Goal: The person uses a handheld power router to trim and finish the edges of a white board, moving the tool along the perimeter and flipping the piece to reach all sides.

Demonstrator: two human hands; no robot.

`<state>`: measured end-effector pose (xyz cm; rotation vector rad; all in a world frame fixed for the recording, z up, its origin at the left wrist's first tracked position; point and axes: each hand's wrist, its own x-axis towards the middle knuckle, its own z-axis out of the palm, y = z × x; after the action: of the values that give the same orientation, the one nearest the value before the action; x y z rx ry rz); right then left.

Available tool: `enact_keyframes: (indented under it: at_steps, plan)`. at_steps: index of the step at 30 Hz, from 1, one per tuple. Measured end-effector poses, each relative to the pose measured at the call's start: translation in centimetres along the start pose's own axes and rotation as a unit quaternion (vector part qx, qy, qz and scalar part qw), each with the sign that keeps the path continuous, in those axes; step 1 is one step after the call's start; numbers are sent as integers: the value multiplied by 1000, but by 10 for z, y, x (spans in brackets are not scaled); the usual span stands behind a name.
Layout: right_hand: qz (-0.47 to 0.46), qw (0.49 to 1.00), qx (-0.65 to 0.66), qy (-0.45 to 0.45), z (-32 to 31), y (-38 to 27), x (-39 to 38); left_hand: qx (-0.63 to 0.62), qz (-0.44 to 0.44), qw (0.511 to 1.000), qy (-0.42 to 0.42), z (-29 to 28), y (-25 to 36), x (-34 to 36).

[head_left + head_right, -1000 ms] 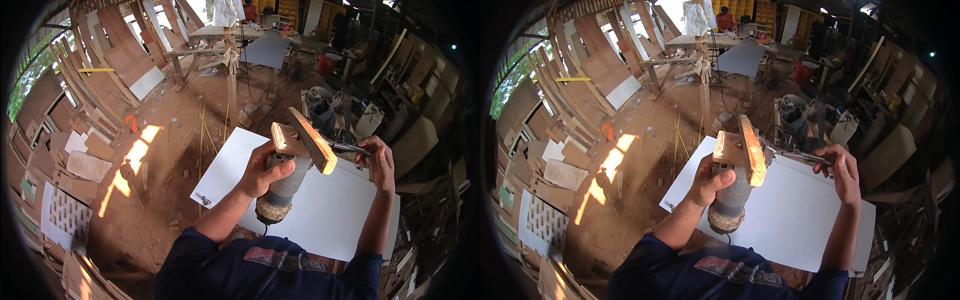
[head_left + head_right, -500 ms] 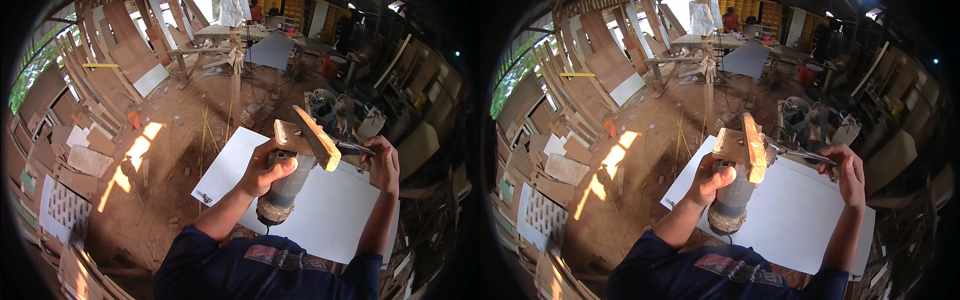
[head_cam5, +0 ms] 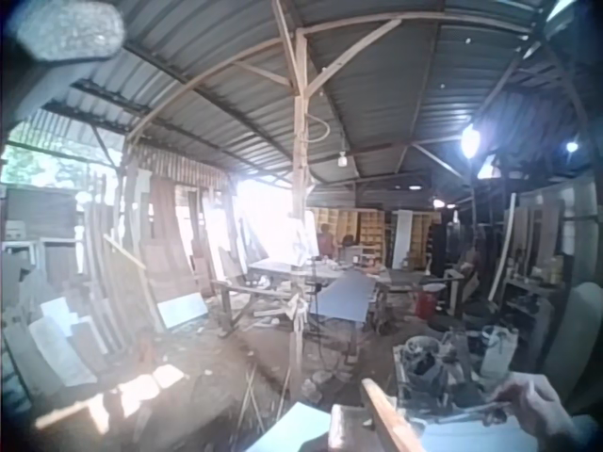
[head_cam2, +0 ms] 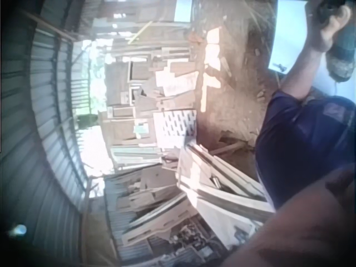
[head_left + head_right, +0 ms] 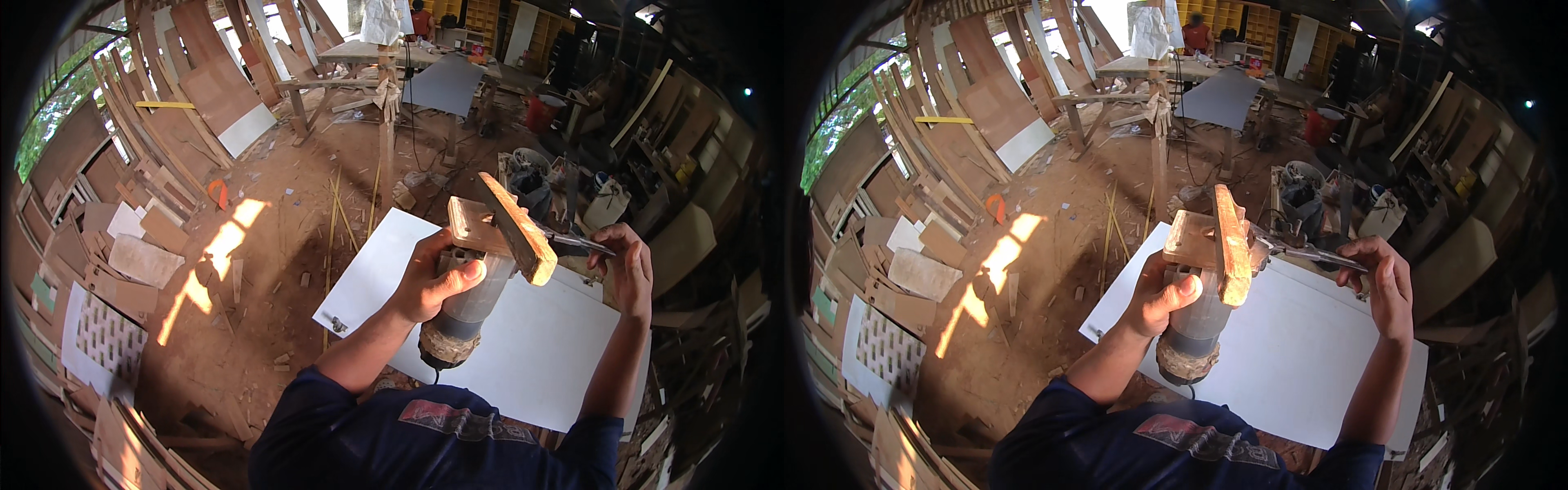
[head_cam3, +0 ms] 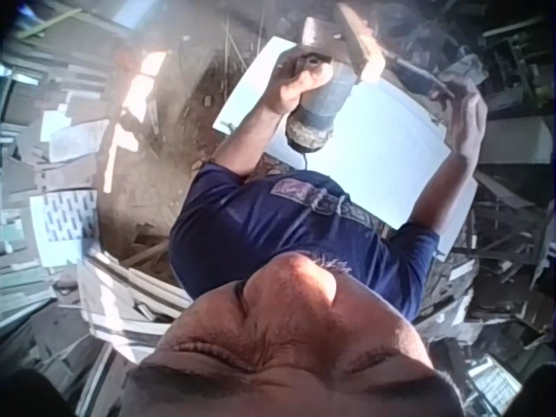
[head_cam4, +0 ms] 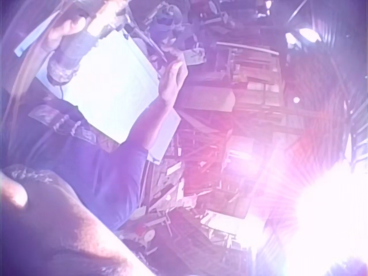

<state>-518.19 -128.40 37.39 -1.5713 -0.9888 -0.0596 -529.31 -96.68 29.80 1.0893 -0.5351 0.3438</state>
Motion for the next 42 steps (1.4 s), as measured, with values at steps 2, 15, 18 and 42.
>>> enact_keyframes:
  at_steps: [2,15,18,42]
  plan:
    - [-1,1000,0,1,1,0,0,10,8,1000,11,2,2,0]
    - [3,1000,-9,3,6,-3,-2,6,8,1000,-7,-2,3,-4]
    - [8,1000,-10,11,7,-2,-3,2,0,1000,-14,-2,4,-5]
    - [-104,926,-263,-249,51,-28,-46,-284,-356,865,-212,-29,-73,-23]
